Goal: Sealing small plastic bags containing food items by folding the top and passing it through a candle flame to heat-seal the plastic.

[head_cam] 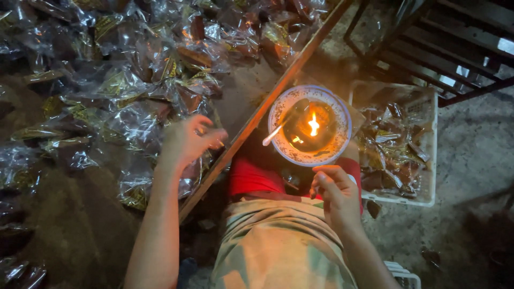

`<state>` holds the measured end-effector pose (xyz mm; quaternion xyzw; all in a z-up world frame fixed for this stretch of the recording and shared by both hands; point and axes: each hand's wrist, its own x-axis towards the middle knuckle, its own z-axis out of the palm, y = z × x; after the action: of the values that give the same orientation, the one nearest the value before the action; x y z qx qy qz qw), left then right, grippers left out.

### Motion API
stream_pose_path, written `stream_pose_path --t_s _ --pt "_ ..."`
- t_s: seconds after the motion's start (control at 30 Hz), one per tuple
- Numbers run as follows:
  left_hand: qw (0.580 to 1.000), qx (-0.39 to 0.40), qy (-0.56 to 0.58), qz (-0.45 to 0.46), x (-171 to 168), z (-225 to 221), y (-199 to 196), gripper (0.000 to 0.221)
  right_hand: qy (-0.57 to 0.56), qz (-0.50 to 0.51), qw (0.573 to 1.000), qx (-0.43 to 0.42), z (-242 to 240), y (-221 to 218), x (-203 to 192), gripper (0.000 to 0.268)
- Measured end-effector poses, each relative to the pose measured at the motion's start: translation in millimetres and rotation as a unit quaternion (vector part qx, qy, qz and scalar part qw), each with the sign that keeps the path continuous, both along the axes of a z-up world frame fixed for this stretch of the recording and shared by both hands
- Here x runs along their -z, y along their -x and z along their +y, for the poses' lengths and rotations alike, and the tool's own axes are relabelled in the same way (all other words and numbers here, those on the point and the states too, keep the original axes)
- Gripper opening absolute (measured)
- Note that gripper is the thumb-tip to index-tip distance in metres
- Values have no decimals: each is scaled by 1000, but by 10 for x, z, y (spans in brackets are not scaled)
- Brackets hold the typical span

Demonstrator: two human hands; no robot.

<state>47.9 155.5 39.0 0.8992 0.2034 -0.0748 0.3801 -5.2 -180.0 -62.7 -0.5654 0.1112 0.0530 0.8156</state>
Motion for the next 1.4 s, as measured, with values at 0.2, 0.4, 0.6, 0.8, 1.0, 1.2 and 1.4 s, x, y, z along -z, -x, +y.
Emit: stream_pose_path --t_s 0.2,0.4,0.6,0.8,1.0,1.2,1.4 --pt "977 129 -169 35 387 260 -149 49 31 -21 999 9 21 -5 -84 16" --pt "986 135 -87 -45 29 369 -167 32 50 -25 998 27 -96 44 -120 13" --pt "944 315 -25 91 -3 476 -82 50 54 -6 998 20 -159 74 -2 15" --pt "979 143 71 126 -65 532 -275 29 61 65 996 -19 -90 22 -326 19" --pt "954 82 253 -140 72 706 -88 26 195 30 979 -46 41 31 -499 15" --pt "870 122 459 -132 -276 -356 162 41 22 -88 979 -185 380 -260 -871 82" --pt "811 -9 574 -113 181 -778 195 79 144 -163 958 -186 362 -425 -905 39"
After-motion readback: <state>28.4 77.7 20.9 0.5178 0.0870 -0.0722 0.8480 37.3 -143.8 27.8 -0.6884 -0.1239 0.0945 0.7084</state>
